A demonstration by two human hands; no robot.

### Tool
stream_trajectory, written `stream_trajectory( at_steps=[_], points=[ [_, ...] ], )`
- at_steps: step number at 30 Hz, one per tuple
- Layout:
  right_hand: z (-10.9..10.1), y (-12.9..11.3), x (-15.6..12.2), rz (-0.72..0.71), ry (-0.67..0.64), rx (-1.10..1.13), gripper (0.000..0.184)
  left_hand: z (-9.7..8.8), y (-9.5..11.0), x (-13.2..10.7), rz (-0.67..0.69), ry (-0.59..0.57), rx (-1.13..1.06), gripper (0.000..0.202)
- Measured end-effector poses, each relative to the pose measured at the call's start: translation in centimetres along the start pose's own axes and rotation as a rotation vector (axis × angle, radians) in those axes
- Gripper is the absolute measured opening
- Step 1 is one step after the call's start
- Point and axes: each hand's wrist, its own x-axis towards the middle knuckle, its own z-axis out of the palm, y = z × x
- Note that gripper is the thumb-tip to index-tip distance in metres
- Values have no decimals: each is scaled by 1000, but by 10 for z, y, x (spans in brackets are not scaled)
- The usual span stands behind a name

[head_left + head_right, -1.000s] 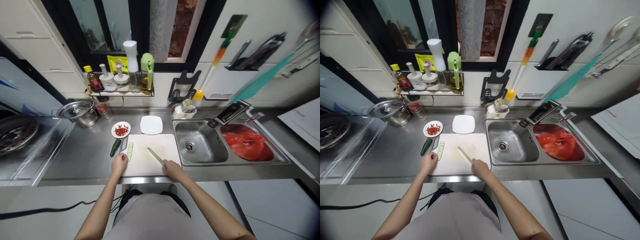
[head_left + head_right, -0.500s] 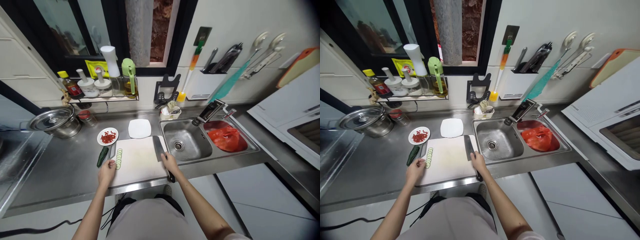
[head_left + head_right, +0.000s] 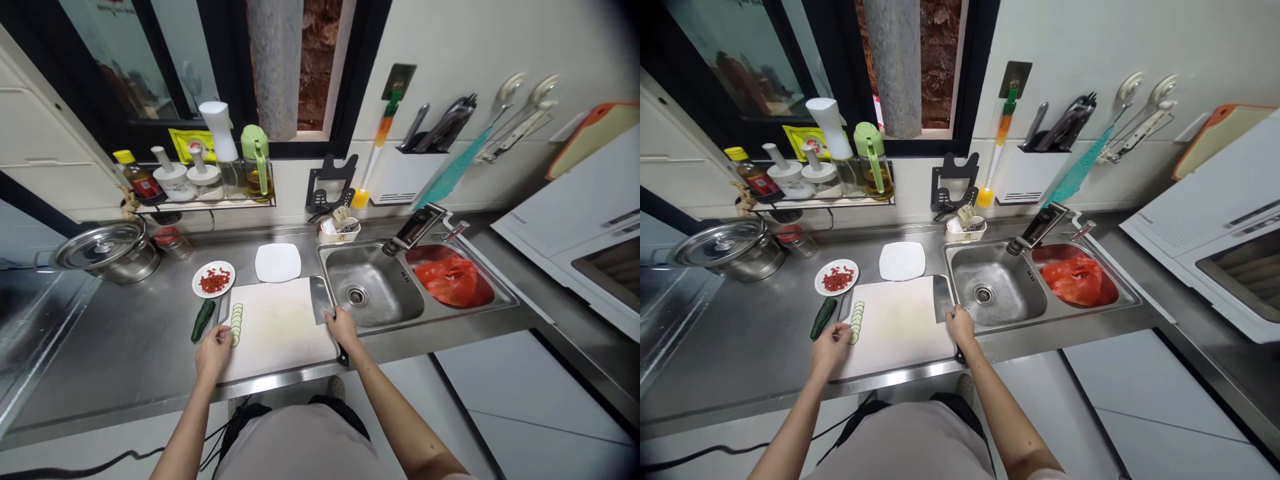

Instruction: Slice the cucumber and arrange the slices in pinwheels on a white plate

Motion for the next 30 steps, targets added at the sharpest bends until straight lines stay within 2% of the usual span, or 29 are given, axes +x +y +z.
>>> stream_trajectory(
  at_steps=[11, 15, 19, 24, 30],
  points=[
    [-12, -9, -8, -46, -55, -210, 36, 11, 23, -9, 11, 0, -63, 24],
    [-15, -11, -7, -68, -91, -234, 34, 19, 42, -4, 70, -3, -126, 23],
    [-27, -17, -3, -52, -48, -231, 37, 28, 66, 6, 85, -18, -170, 24],
    [-44, -40, 25, -126, 47, -149, 40, 39, 99, 31, 77, 42, -158, 31],
    [-49, -79, 86, -219, 67, -127, 35, 41, 130, 76, -8, 81, 20, 45]
  ],
)
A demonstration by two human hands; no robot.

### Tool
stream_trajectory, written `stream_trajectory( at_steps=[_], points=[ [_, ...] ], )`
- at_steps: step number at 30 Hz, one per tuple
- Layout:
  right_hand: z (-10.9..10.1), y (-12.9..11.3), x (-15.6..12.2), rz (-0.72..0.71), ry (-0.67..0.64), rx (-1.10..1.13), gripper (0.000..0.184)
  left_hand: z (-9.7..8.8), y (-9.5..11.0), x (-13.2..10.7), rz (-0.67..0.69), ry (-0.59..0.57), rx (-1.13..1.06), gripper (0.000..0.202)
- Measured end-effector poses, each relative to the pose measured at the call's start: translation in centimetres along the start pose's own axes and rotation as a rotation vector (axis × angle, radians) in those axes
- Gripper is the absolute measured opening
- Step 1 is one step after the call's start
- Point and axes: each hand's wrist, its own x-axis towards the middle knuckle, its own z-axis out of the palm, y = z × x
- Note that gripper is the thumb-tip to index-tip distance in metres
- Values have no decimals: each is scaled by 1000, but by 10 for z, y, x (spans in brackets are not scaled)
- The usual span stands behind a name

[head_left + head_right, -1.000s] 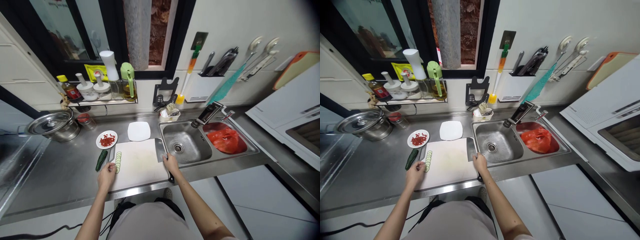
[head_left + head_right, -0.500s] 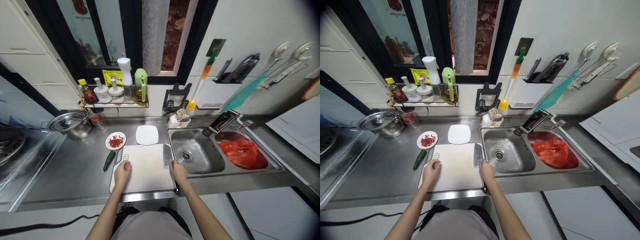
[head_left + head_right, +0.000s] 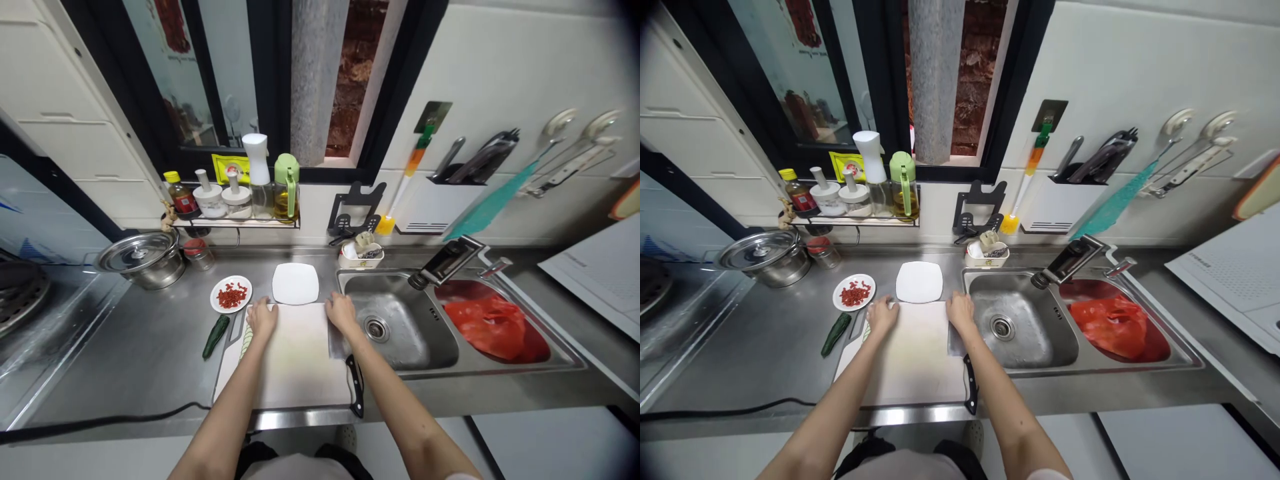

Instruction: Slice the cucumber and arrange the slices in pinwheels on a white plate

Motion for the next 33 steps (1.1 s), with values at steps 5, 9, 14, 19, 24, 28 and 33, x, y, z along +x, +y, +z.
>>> stream_trajectory(
  at_steps=[5, 9, 14, 19, 24, 28, 33],
  points=[
    [11, -14, 42, 65, -69, 41, 34, 4, 11, 31, 4, -68, 85, 44],
    [22, -23, 59, 119, -104, 111, 34, 11, 16, 46, -1, -125, 107, 41],
    [29, -33, 71, 185, -120, 122, 33, 19, 19, 54, -17, -167, 60, 37],
    [28, -34, 77, 259, -148, 147, 34, 22, 20, 58, -47, -179, 18, 33],
    [23, -30, 80, 270, -160, 192, 33, 14, 24, 58, -94, -200, 9, 32],
    [16, -28, 74, 230, -140, 251, 33, 0, 22, 50, -89, -198, -36, 31],
    [7, -22, 44, 168, -85, 373, 29, -15, 3, 24, -42, -129, -136, 33]
  ],
)
